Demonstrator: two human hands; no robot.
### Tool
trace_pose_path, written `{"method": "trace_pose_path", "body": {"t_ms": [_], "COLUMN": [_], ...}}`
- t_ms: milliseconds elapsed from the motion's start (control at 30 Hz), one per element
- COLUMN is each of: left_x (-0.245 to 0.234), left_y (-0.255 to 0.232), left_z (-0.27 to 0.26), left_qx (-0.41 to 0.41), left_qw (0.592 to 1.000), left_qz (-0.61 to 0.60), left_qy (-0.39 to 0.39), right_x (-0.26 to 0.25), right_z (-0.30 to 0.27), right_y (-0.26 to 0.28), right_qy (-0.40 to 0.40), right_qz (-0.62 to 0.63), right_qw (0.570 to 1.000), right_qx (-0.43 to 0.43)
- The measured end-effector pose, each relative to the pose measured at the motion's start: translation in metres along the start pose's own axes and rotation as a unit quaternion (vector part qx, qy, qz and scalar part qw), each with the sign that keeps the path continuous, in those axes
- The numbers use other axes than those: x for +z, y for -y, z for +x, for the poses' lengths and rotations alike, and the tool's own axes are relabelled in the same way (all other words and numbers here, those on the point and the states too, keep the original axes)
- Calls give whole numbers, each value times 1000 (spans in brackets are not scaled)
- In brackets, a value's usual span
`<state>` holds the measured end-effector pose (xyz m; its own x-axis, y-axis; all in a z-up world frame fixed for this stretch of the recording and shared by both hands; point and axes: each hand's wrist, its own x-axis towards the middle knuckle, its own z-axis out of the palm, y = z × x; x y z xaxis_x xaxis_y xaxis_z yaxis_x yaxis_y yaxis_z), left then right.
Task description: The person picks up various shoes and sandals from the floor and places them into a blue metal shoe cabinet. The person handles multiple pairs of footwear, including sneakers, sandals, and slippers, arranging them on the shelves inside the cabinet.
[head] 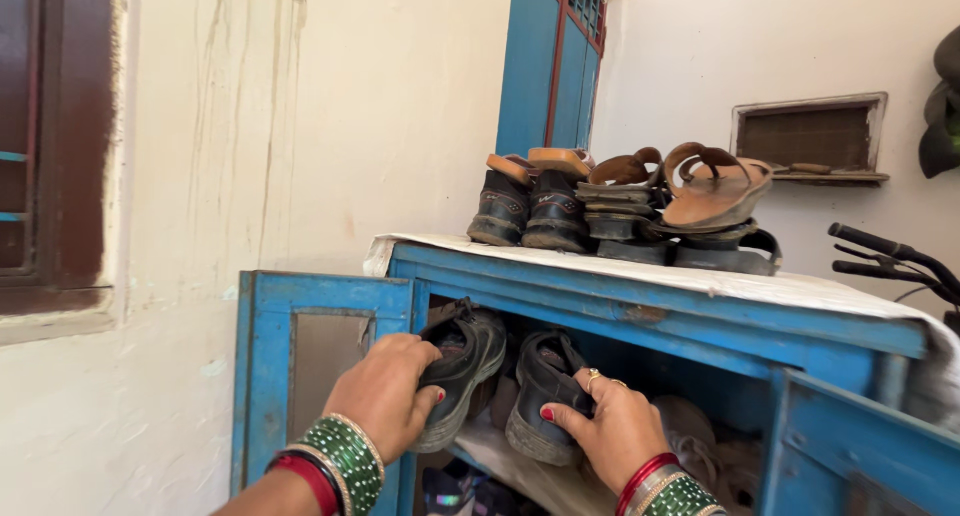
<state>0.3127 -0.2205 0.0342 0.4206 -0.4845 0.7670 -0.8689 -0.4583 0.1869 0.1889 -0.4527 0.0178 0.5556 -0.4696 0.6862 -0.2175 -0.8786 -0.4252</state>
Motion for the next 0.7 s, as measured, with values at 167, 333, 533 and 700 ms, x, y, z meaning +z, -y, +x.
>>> {"method": "trace_pose_path", "body": {"t_ms": [167, 333, 533, 700], "left_x": [44, 90, 145, 165], "left_y": [22, 39, 50, 54], "left_z": [36, 77, 120, 115], "left_qx": [2, 24, 2, -78], "left_qw": [999, 997, 994, 972], "left_qz": [-25, -44, -72, -150], "left_qy": [-32, -59, -88, -165], "right_x": [29, 67, 118, 133], "right_z": [42, 88, 134, 131], "right_y": [-4, -25, -44, -44], "right_qy": [16, -13, -22, -16], "right_qz": [-21, -33, -29, -26], "right_qw": [999, 999, 998, 998], "right_qx": [47, -14, -43, 62]}}
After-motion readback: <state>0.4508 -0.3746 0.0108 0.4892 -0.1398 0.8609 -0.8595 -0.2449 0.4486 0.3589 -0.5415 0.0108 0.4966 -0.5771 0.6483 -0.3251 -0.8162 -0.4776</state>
